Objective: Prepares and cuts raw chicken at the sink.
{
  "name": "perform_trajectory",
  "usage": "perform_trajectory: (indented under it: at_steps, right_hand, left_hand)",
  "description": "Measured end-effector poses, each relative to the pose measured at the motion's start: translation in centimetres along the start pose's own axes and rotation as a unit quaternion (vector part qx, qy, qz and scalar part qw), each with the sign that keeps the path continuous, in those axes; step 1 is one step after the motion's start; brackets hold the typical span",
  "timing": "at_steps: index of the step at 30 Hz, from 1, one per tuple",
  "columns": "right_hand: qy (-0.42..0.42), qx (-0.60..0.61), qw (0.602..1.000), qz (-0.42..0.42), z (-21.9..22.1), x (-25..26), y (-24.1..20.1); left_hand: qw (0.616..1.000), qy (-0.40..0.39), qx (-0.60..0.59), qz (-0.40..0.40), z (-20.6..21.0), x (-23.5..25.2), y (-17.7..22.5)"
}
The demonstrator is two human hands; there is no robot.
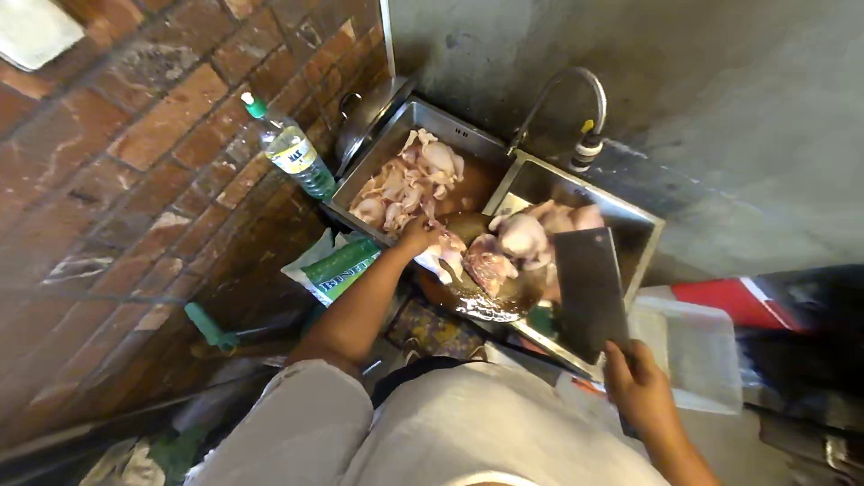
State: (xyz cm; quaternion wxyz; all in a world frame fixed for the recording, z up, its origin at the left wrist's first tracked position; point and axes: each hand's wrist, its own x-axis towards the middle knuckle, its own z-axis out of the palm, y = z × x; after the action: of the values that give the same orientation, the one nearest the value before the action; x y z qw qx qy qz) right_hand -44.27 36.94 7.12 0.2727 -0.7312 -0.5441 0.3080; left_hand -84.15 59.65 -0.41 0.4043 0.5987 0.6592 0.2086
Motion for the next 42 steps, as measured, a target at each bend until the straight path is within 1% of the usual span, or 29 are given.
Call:
perform_trajectory:
  at_steps: [1,4,7,10,12,13,15,16,17,18,19,21,22,23,25,27,29,31,32,34,37,40,42]
  right_hand:
    - [0.003,-0.001,1.0,0.003,-0.2,0.1,0.0]
    - [0.003,0.002,1.0,0.018,-0.7,0.2,0.0]
    - [0.007,0.006,0.999,0.034,-0.9,0.2,0.3]
    - [0.007,0.0,0.999,0.032,-0.9,0.0,0.7]
    - [0.003,-0.013,0.999,0.033,-1.1,-0.1,0.9]
    - [0.001,-0.022,0.999,0.035,-1.3,-0.2,1.0]
    - [-0.002,-0.035,0.999,0.037,-1.7,-0.5,1.1]
    - [-0.002,-0.038,0.999,0.036,-1.8,-0.5,1.2]
    - [-0.003,-0.038,0.999,0.032,-1.8,-0.6,1.2]
    - [-0.002,-0.037,0.999,0.028,-1.8,-0.6,1.3]
    - [-0.002,-0.037,0.999,0.025,-1.8,-0.5,1.3]
    - [0.0,-0.036,0.999,0.021,-1.7,-0.5,1.2]
    - [-0.001,-0.036,0.999,0.02,-1.6,-0.5,1.1]
    - [-0.003,-0.035,0.999,0.022,-1.6,-0.5,1.0]
    - [-0.007,-0.04,0.999,0.017,-1.6,-0.6,0.8]
    - [-0.016,-0.044,0.999,0.01,-1.6,-0.6,0.4]
    - [-0.023,-0.046,0.999,-0.002,-1.4,-0.6,0.0]
    - [-0.032,-0.053,0.998,-0.014,-1.2,-0.7,-0.3]
    - [-0.039,-0.057,0.997,-0.022,-1.1,-0.7,-0.4]
    - [-0.052,-0.064,0.996,-0.041,-0.7,-0.7,-0.7]
    - [-0.074,-0.074,0.992,-0.069,0.2,-0.6,-1.2]
    - [-0.111,-0.082,0.987,-0.077,1.3,-0.5,-2.4]
    - [-0.133,-0.103,0.983,-0.079,2.4,-0.2,-3.4]
  left_hand:
    - [1.0,0.008,-0.016,-0.005,-0.8,0.8,-0.7]
    - [0.994,0.057,-0.072,-0.057,-3.7,3.3,-3.0]
    - [0.988,0.113,-0.041,-0.099,-5.5,5.8,-5.7]
    - [0.981,0.112,0.012,-0.16,-5.0,7.0,-7.6]
    - [0.978,0.101,0.052,-0.176,-4.1,7.4,-8.3]
    - [0.977,0.095,0.067,-0.181,-3.8,7.4,-8.1]
    - [0.975,0.089,0.09,-0.181,-3.3,6.7,-5.8]
    - [0.976,0.092,0.106,-0.169,-3.1,6.1,-3.8]
    - [0.979,0.098,0.111,-0.142,-2.9,5.3,-1.6]
    - [0.985,0.098,0.104,-0.095,-2.5,4.5,0.5]
    - [0.992,0.077,0.093,-0.036,-1.8,3.7,2.5]
    - [0.995,-0.006,0.049,0.092,0.3,2.2,5.3]
    - [0.988,-0.056,0.04,0.135,1.7,1.6,6.1]
    - [0.982,-0.094,0.046,0.155,3.0,1.0,6.9]
    - [0.978,-0.13,0.073,0.146,5.4,-0.1,8.0]
    - [0.98,-0.13,0.109,0.109,7.1,-0.8,8.5]
    - [0.976,-0.136,0.153,0.077,7.4,-1.5,9.0]
    - [0.971,-0.153,0.171,0.069,6.9,-2.1,8.6]
    - [0.972,-0.152,0.165,0.069,6.4,-2.6,8.2]
    - [0.983,-0.129,0.116,0.057,5.0,-3.8,6.9]
    - [0.997,-0.071,-0.019,-0.004,3.4,-5.4,4.7]
    - [0.982,-0.023,-0.178,-0.061,3.8,-6.6,3.4]
    - [0.968,0.025,-0.246,-0.054,5.0,-7.0,3.0]
